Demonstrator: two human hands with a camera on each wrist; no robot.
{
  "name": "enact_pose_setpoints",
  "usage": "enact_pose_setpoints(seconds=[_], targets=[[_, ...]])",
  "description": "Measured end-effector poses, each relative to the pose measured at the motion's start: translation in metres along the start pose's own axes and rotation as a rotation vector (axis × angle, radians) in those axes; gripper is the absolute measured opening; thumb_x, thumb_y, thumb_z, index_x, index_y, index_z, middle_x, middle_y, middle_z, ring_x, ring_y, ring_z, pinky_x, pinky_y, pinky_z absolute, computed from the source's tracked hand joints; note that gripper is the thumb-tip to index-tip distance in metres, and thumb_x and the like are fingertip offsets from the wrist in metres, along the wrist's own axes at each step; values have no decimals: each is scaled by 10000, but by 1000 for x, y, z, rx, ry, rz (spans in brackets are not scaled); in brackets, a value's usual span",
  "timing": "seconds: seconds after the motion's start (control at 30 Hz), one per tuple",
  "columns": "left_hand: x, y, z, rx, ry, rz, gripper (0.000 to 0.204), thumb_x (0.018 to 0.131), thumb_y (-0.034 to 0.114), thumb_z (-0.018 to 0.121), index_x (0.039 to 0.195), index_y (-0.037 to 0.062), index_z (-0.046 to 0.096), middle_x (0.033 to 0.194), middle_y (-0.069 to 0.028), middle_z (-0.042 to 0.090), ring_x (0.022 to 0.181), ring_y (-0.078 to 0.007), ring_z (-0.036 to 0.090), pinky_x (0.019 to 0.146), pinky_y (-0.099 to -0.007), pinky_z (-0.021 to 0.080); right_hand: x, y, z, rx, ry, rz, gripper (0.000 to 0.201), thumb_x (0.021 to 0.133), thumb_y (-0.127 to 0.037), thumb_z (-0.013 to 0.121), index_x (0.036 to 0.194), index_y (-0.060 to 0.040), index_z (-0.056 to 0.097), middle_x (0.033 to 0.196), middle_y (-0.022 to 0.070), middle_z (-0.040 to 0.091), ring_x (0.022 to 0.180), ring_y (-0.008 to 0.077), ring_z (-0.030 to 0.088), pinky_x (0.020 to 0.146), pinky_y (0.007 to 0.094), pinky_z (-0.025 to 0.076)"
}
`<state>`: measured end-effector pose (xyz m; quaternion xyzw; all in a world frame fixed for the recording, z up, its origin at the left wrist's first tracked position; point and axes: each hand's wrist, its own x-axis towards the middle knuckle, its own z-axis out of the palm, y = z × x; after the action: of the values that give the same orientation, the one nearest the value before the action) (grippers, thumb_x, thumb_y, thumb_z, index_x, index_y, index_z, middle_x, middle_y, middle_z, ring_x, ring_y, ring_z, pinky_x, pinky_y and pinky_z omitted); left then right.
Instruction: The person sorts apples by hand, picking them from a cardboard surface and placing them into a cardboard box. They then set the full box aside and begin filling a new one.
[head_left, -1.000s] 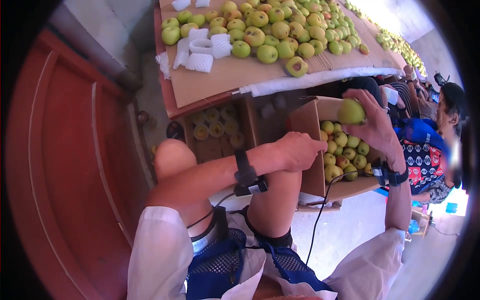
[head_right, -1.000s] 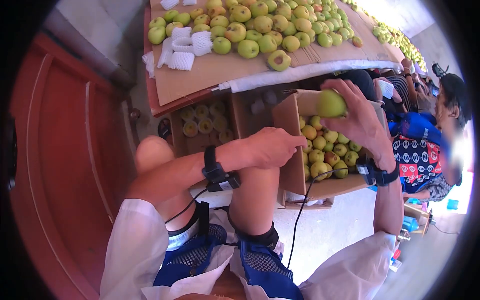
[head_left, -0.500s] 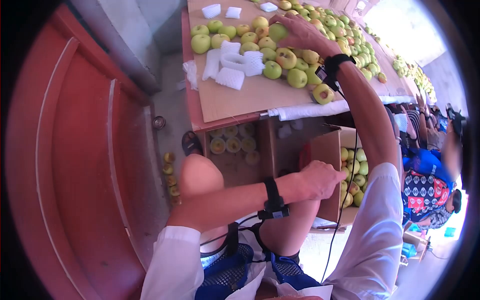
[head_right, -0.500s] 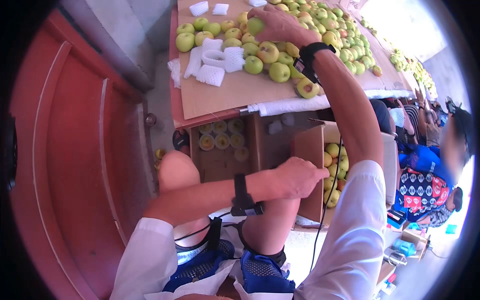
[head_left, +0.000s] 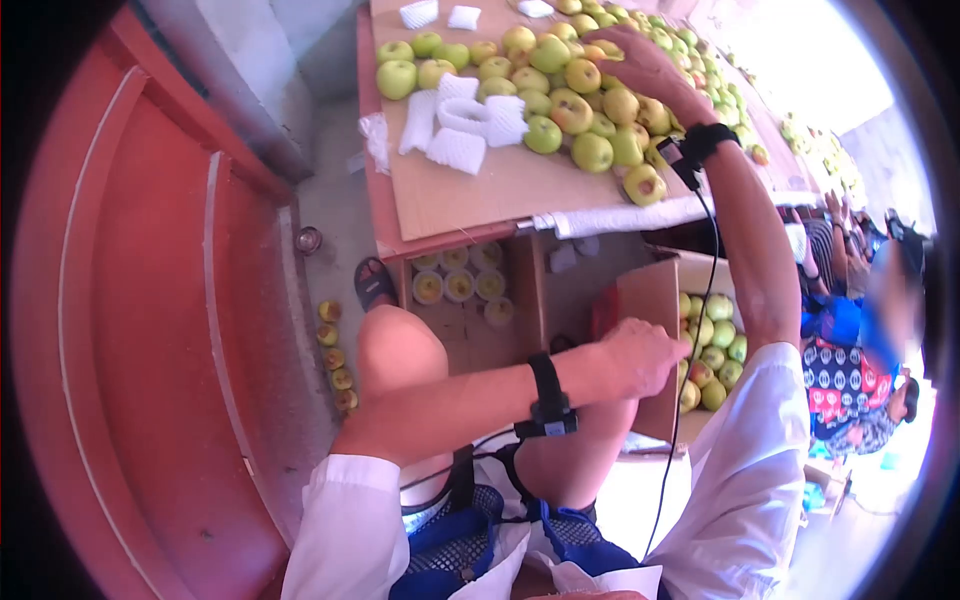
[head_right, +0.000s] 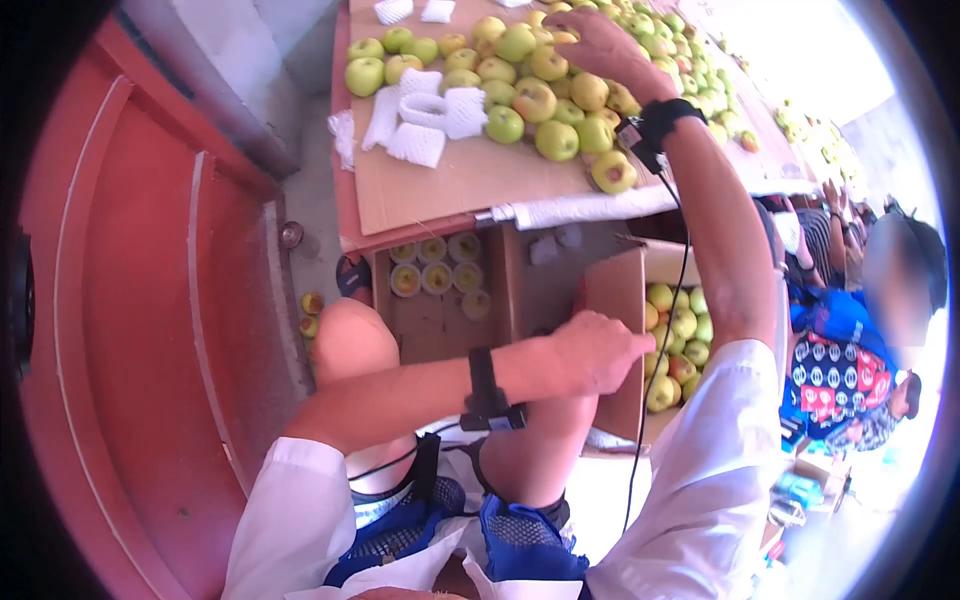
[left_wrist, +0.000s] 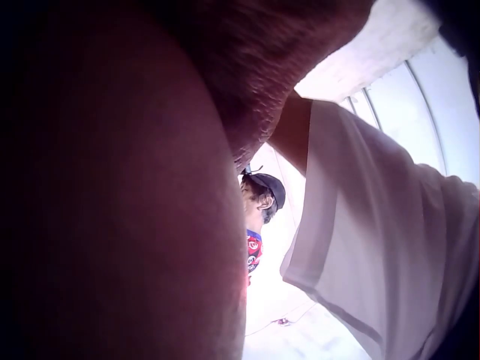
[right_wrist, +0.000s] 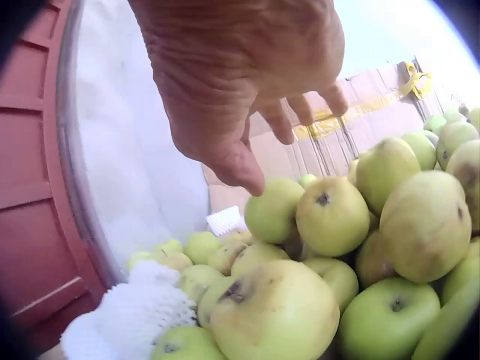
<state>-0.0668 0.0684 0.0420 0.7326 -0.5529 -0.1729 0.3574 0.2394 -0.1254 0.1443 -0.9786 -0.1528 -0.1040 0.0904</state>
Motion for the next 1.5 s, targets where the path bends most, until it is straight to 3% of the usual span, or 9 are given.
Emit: enact_pose_setpoints(seconds=[0.03, 0.13, 0.17, 0.2, 0.27, 0.4, 0.5, 1.07, 1.5], targets=[[-1, -1, -2, 14, 0, 2, 238, 892, 97, 643, 1111, 105, 736, 849, -219, 776, 841, -424, 786, 771, -529, 633, -19, 15, -9, -17, 97, -98, 501, 962, -246, 752, 1455, -190, 691, 1451, 171, 669, 1320, 328, 650, 1161, 400, 495], [0, 2, -13, -1, -103, -57, 238, 900, 119, 628, 1108, 134, 743, 959, -227, 796, 935, -430, 794, 849, -537, 631, -105, -50, -69, 336, 39, 309, 179, 1053, -155, 692, 1146, -5, 721, 1065, 115, 739, 959, 146, 675, 826, 330, 576], [-1, 4, -15, -11, -91, -60, 249, 906, 122, 617, 1121, 143, 742, 963, -226, 796, 940, -431, 791, 854, -540, 628, -130, -36, -74, 339, 49, -6, 180, 1023, -127, 707, 1166, -20, 732, 1026, 93, 735, 1015, 160, 660, 881, 352, 560], [-3, 5, -15, -14, -76, -66, 261, 912, 124, 607, 1134, 151, 741, 967, -226, 796, 945, -431, 789, 858, -543, 624, -162, -27, -83, 381, -16, 76, 314, 952, -241, 786, 1156, -10, 731, 1175, 153, 722, 1052, 245, 697, 885, 418, 582], [-3, 2, -12, -31, -39, -41, 268, 938, 134, 590, 1161, 142, 739, 972, -228, 793, 950, -432, 782, 868, -548, 616, -229, 7, -83, 490, -96, 284, 348, 1058, -178, 703, 1379, -43, 712, 1272, 63, 771, 1128, 147, 704, 1060, 304, 532], [-1, 6, -13, 34, -32, -37, 292, 1033, 183, 562, 1265, 136, 732, 967, -204, 790, 936, -419, 772, 869, -535, 613, -327, -48, -95, 353, -438, 579, 314, 1033, -137, 730, 1333, -44, 730, 1176, 19, 761, 1105, 117, 679, 1002, 288, 535], [0, 6, -11, -6, 3, -30, 292, 1033, 158, 546, 1251, 131, 739, 962, -233, 772, 941, -434, 755, 878, -537, 605, -393, -6, -48, 232, -559, 653, 429, 931, -155, 780, 1344, -56, 717, 1184, 138, 778, 1128, 263, 722, 982, 381, 565], [1, 5, -13, -60, -19, -27, 254, 1041, 146, 558, 1230, 96, 720, 962, -238, 764, 944, -450, 737, 850, -545, 586, -481, 65, 55, -40, -636, 840, 1106, 756, -486, 948, 1688, -201, 426, 1647, 369, 360, 1606, 526, 250, 1336, 525, 258], [-1, 3, -9, -77, 49, 14, 242, 981, 116, 602, 1179, 79, 736, 883, -217, 772, 872, -426, 759, 796, -534, 606, -496, 77, 59, -68, -536, 800, 891, 798, -545, 880, 1585, -259, 574, 1661, 340, 353, 1537, 496, 421, 1275, 504, 383]])
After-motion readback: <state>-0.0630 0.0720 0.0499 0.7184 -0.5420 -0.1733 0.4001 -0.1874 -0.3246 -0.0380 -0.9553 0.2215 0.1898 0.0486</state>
